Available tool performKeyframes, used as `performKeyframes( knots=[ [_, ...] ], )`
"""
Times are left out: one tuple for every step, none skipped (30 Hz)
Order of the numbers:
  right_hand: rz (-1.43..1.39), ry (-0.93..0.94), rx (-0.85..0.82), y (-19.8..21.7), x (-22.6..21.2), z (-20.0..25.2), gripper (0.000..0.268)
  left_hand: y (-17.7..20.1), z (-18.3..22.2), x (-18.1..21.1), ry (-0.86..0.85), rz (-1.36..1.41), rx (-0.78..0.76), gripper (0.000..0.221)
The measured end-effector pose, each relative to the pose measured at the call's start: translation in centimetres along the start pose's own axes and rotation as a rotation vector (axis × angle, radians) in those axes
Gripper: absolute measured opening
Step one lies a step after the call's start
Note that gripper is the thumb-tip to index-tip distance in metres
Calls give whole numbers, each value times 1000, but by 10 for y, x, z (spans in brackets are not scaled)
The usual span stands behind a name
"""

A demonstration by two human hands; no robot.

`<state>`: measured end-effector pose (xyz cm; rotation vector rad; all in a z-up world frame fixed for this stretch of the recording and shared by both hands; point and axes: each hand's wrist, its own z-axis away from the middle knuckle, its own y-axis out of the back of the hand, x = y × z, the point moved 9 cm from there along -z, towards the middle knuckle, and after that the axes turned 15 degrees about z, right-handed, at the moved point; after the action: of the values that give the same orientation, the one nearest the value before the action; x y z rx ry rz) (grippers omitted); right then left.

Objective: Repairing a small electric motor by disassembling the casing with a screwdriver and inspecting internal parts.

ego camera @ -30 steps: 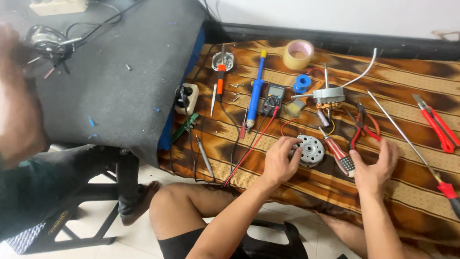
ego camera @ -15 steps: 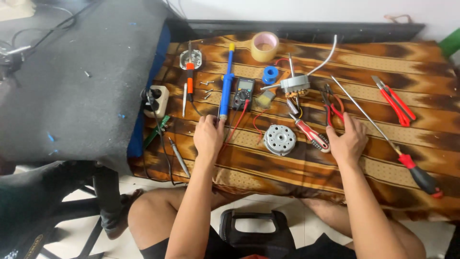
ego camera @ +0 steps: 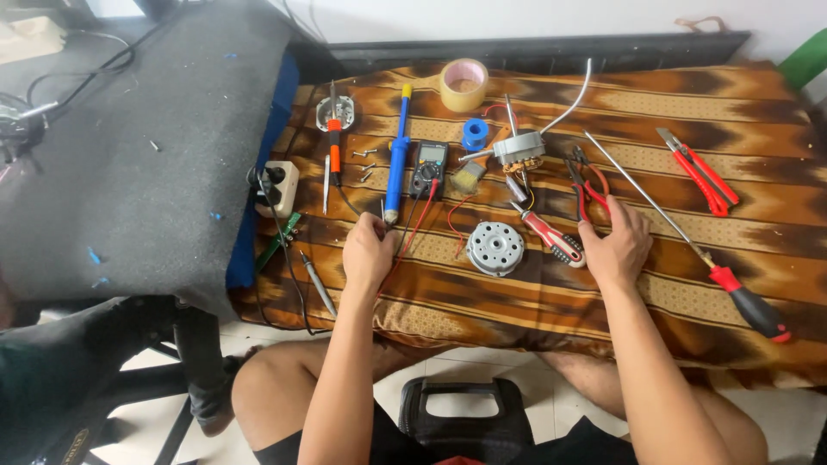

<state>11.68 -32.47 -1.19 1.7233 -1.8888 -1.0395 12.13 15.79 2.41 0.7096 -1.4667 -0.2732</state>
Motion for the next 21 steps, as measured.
performKeyframes(
  knots=[
    [0,2,4,0,2,1,62,2,3,3,-8,16,15,25],
    [2,-2,3,0,1,-1,62,3,4,3,-9,15,11,25],
    [-5,-5,2,2,0,-1,61,16,8,9,-92,45,133,16],
    [-13,-9,1,3,-1,-1,60,29,13,15,-175,76,255,10],
    [-11,-9,-2,0,0,-2,60,33,17,28,-173,75,252,10],
    [-11,-7,0,-2,2,-2,61,40,22,36,-127,204,266,10],
    [-12,-5,1,-4,3,-1,61,45,27,43,-81,330,281,13],
    [-11,-6,-3,-2,3,-1,61,39,32,50,-78,329,279,13],
    [-15,-9,-4,0,1,-1,61,27,35,55,-50,490,209,15],
    [-20,-11,-6,3,0,-1,60,15,39,61,-20,650,137,17],
    [-19,-12,-6,2,0,-2,60,15,45,73,-20,650,136,17],
    [-23,-7,-14,0,0,-2,61,-7,50,84,76,835,-97,26],
    [-24,-3,-23,0,1,-2,62,-29,62,99,175,1012,-339,47],
    [-20,-5,-24,0,1,-1,62,-39,64,96,177,1013,-343,47],
    [-25,-11,-22,0,1,-1,62,-58,69,100,178,1067,-473,55],
    [-30,-16,-20,0,1,-2,62,-75,75,104,178,1119,-604,65],
    [-27,-17,-22,0,1,-2,62,-83,74,101,181,1120,-606,65],
    [-29,-15,-16,0,1,-2,62,-88,71,98,125,1051,-568,46],
    [-33,-13,-10,-1,1,-2,62,-92,68,95,68,980,-527,29],
    [-34,-13,-11,-3,3,-3,62,-87,67,100,70,979,-527,29],
    [-38,-20,-16,-6,5,-2,62,-74,62,101,-29,655,-412,28]
  ],
)
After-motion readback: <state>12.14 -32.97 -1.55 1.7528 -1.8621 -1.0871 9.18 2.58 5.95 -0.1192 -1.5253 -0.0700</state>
